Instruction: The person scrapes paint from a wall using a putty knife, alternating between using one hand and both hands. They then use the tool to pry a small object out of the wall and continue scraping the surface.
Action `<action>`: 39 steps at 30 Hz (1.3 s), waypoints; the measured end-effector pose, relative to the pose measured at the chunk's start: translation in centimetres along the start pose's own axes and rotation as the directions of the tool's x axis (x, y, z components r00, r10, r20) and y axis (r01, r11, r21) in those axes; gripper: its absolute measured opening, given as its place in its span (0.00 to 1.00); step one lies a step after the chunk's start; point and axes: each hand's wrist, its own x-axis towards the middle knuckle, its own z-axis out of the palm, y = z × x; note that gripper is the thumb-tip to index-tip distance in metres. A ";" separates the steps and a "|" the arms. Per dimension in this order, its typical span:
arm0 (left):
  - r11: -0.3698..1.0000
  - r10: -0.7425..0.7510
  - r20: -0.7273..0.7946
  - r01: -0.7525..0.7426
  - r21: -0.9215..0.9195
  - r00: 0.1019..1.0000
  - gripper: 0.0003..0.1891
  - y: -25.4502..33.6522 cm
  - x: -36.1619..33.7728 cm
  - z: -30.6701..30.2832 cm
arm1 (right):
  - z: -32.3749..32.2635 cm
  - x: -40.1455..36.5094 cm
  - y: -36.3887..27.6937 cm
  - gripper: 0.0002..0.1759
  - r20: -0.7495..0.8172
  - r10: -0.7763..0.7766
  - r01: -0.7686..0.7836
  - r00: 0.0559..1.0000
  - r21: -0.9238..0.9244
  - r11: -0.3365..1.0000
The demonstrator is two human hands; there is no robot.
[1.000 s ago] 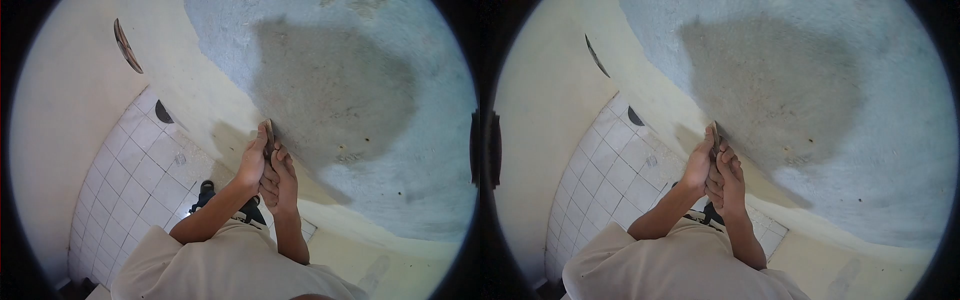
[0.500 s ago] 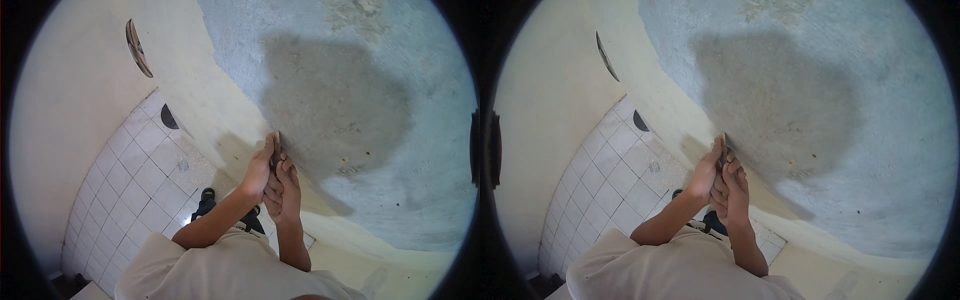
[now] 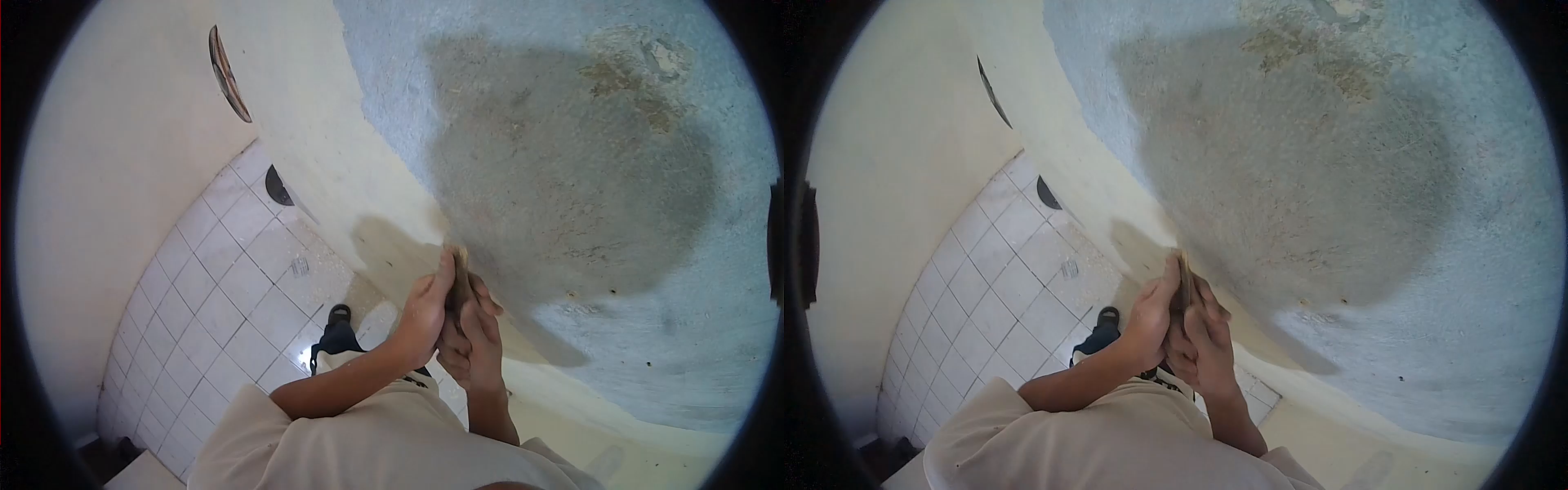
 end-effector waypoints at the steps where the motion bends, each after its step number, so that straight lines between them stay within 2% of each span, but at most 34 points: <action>1: 0.989 0.056 0.102 -0.069 0.128 0.993 0.35 -0.2 -0.7 -0.4 | -1.5 -0.8 -0.2 0.44 0.148 -0.003 0.010 0.989 -0.050 0.999; 2: 0.956 0.100 0.211 -0.153 0.250 0.972 0.36 0.0 -1.4 -1.0 | -2.9 -1.8 -0.3 0.47 0.188 -0.004 0.024 0.982 -0.102 0.994; 3: 0.783 0.237 0.239 -0.331 0.526 0.942 0.32 0.8 -2.1 -2.0 | -4.3 -2.8 -0.4 0.51 0.232 -0.004 0.040 0.973 -0.152 0.988; 4: 0.503 0.349 0.302 -0.449 0.739 0.887 0.28 2.2 -3.1 -3.3 | -5.5 -3.6 -0.6 0.55 0.278 0.002 0.055 0.961 -0.199 0.979; 5: 0.152 0.421 0.388 -0.486 0.861 0.820 0.24 3.8 -4.2 -4.5 | -6.7 -4.1 -0.8 0.54 0.239 -0.014 0.077 0.971 -0.256 0.964; 6: -0.224 0.441 0.488 -0.435 0.872 0.753 0.21 5.0 -5.2 -5.2 | -7.7 -4.6 -0.7 0.54 0.205 -0.030 0.093 0.978 -0.306 0.947; 8: -0.329 0.506 0.533 -0.420 0.846 0.678 0.21 7.2 -7.3 -5.8 | -7.3 -4.9 -0.8 0.52 0.130 -0.078 0.121 0.988 -0.370 0.921; 12: -0.514 0.559 0.677 -0.440 0.736 0.480 0.22 8.9 -10.8 -5.6 | -5.5 -3.6 0.0 0.39 0.239 -0.119 0.216 0.964 -0.439 0.872; 16: -0.552 0.611 0.727 -0.490 0.675 0.313 0.25 8.5 -12.7 -4.8 | -1.5 -2.9 0.0 0.30 0.316 -0.194 0.336 0.929 -0.496 0.801; 19: -0.549 0.660 0.716 -0.504 0.667 0.228 0.28 7.9 -13.9 -4.3 | 0.7 -3.3 0.1 0.28 0.238 -0.216 0.307 0.947 -0.476 0.824; 22: -0.545 0.681 0.709 -0.521 0.657 0.182 0.29 7.5 -14.9 -4.5 | 2.1 -3.7 0.8 0.26 0.186 -0.265 0.322 0.946 -0.449 0.834; 27: -0.550 0.658 0.735 -0.559 0.620 0.167 0.28 8.2 -16.0 -4.8 | 3.3 -4.2 2.8 0.26 0.155 -0.294 0.331 0.943 -0.366 0.870; 34: -0.450 0.670 0.677 -0.559 0.696 0.304 0.21 8.7 -16.3 -4.8 | 5.3 -4.3 2.1 0.21 0.242 -0.478 0.531 0.844 -0.255 0.808; 38: -0.424 0.631 0.687 -0.581 0.695 0.362 0.14 9.3 -16.0 -4.6 | 7.1 -3.8 1.4 0.21 0.323 -0.565 0.648 0.759 -0.289 0.705; 39: -0.417 0.614 0.691 -0.587 0.694 0.381 0.15 9.6 -16.0 -4.6 | 8.1 -3.9 0.8 0.22 0.342 -0.579 0.670 0.740 -0.311 0.674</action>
